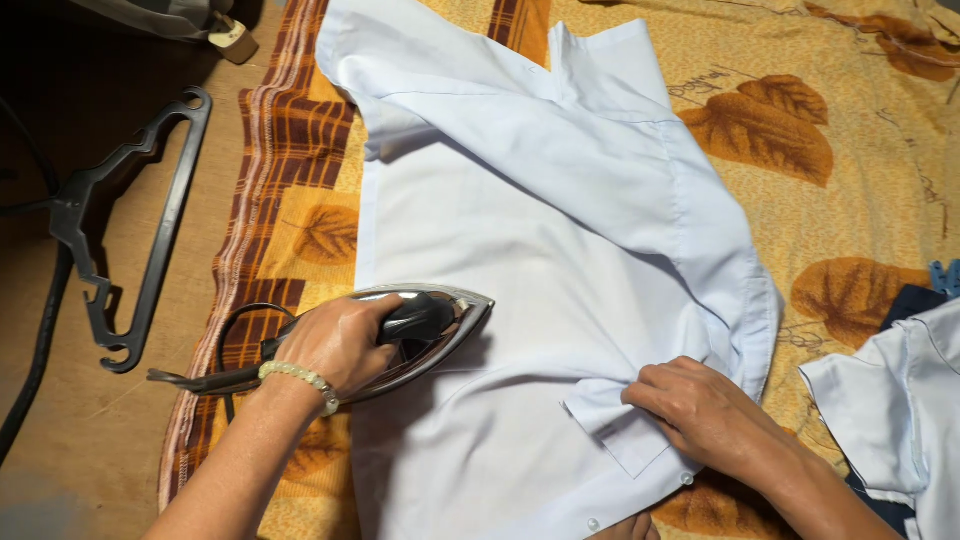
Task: The person irons a white shirt laid out on a patterned bedsheet. They use an electric iron to smooth the fabric, focusing on the front panel, pocket, and sleeves while adjusting the shirt's position as needed.
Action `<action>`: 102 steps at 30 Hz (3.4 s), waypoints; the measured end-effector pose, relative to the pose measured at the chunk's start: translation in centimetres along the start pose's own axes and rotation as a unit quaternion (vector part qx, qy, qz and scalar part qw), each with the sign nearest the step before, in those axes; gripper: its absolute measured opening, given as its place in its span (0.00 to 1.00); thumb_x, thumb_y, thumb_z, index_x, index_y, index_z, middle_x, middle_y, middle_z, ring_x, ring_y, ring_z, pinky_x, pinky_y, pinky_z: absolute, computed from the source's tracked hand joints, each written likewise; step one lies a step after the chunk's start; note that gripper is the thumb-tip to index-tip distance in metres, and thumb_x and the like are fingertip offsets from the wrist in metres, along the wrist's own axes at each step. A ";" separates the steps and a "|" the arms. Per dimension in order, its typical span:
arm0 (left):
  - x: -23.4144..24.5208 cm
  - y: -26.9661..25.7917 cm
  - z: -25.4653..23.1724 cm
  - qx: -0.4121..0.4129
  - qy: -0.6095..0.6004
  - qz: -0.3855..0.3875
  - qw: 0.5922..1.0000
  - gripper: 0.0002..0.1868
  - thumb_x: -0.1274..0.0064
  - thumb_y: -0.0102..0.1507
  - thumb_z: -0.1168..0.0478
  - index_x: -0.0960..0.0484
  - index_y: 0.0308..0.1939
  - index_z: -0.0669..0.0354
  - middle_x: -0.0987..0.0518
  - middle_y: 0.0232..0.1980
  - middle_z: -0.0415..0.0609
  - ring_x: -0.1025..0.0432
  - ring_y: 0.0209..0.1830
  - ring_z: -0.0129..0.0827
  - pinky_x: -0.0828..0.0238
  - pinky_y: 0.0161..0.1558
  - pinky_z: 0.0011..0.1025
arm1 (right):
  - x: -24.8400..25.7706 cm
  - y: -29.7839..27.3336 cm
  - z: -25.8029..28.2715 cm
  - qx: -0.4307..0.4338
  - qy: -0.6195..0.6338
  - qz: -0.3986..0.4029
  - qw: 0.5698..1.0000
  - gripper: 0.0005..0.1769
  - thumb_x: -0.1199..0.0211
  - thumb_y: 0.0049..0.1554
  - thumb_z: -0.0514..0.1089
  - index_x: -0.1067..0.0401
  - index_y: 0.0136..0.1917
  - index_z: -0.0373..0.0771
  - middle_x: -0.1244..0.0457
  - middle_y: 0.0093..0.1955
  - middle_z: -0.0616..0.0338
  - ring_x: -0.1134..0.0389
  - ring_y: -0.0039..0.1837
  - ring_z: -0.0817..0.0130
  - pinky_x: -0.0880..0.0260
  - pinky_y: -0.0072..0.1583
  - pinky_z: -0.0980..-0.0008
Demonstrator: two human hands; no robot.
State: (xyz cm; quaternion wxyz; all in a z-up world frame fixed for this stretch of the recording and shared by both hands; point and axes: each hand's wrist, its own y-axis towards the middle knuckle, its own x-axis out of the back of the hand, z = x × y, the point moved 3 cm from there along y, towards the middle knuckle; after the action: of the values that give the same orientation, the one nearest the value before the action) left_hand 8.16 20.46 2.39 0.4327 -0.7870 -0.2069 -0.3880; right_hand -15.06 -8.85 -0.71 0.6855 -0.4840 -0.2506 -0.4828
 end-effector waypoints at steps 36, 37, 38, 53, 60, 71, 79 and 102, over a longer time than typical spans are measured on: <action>-6.1 7.0 -20.1 -0.288 0.001 0.015 0.958 0.27 0.38 0.48 0.61 0.20 0.53 0.50 0.16 0.41 0.57 0.21 0.43 0.53 0.24 0.43 0.49 | 7.4 -5.1 -12.1 -0.382 0.147 -0.246 0.879 0.17 0.42 0.68 0.51 0.25 0.62 0.38 0.28 0.49 0.47 0.28 0.50 0.61 0.31 0.53 0.63; -7.0 7.5 -21.8 -0.307 -0.001 0.011 0.952 0.21 0.41 0.53 0.61 0.19 0.51 0.51 0.16 0.42 0.57 0.21 0.44 0.51 0.23 0.44 0.48 | 7.8 -5.4 -11.7 -0.409 0.093 -0.237 0.876 0.16 0.39 0.68 0.51 0.23 0.59 0.37 0.28 0.45 0.44 0.27 0.47 0.59 0.30 0.50 0.62; -7.9 8.0 -23.5 -0.324 -0.003 0.005 0.946 0.15 0.44 0.57 0.61 0.17 0.49 0.52 0.16 0.43 0.57 0.20 0.45 0.50 0.23 0.46 0.47 | 8.3 -5.5 -11.4 -0.386 0.068 -0.274 0.878 0.15 0.36 0.67 0.50 0.23 0.59 0.36 0.28 0.44 0.45 0.28 0.46 0.60 0.30 0.49 0.62; -10.0 7.8 -27.5 -0.285 -0.060 -0.006 0.957 0.15 0.58 0.67 0.62 0.18 0.53 0.48 0.15 0.41 0.53 0.19 0.42 0.47 0.21 0.42 0.44 | 7.1 -4.4 -9.2 -0.151 0.003 -0.445 0.883 0.06 0.35 0.68 0.37 0.25 0.57 0.33 0.33 0.56 0.48 0.29 0.56 0.62 0.27 0.60 0.67; -4.6 6.1 -15.1 -0.185 0.008 0.013 0.983 0.30 0.37 0.53 0.56 0.24 0.61 0.45 0.17 0.42 0.55 0.22 0.44 0.52 0.25 0.44 0.49 | 2.3 0.9 -6.1 -0.112 0.151 -0.183 0.965 0.17 0.39 0.58 0.46 0.26 0.61 0.41 0.32 0.62 0.54 0.30 0.62 0.60 0.30 0.62 0.62; 3.1 4.4 -6.4 -0.041 0.006 -0.040 0.998 0.25 0.38 0.55 0.61 0.19 0.57 0.44 0.17 0.37 0.61 0.22 0.39 0.56 0.26 0.45 0.49 | 1.5 1.1 -0.9 0.069 0.062 -0.251 0.964 0.17 0.34 0.55 0.45 0.25 0.56 0.39 0.34 0.61 0.52 0.34 0.68 0.53 0.37 0.69 0.53; 5.6 0.2 -2.4 -0.045 -0.016 -0.146 0.988 0.17 0.40 0.58 0.62 0.17 0.52 0.52 0.18 0.30 0.62 0.22 0.31 0.55 0.27 0.37 0.49 | -11.9 1.6 14.4 0.387 -0.098 -0.082 0.913 0.23 0.34 0.52 0.50 0.25 0.56 0.34 0.35 0.63 0.46 0.35 0.61 0.58 0.38 0.57 0.56; -0.5 -2.5 3.5 -0.007 0.004 -0.042 0.999 0.23 0.35 0.52 0.63 0.17 0.53 0.49 0.16 0.40 0.56 0.21 0.42 0.51 0.24 0.47 0.45 | -4.8 6.7 6.0 -0.006 0.040 -0.141 0.989 0.30 0.33 0.55 0.48 0.35 0.68 0.42 0.48 0.72 0.40 0.49 0.74 0.41 0.51 0.73 0.43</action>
State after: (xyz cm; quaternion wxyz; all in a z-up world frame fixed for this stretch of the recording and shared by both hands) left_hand 7.74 24.78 2.12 0.4109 -0.7791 -0.2356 -0.4106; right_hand -10.21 -0.93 -5.02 0.6170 -0.4287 -0.2858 -0.5948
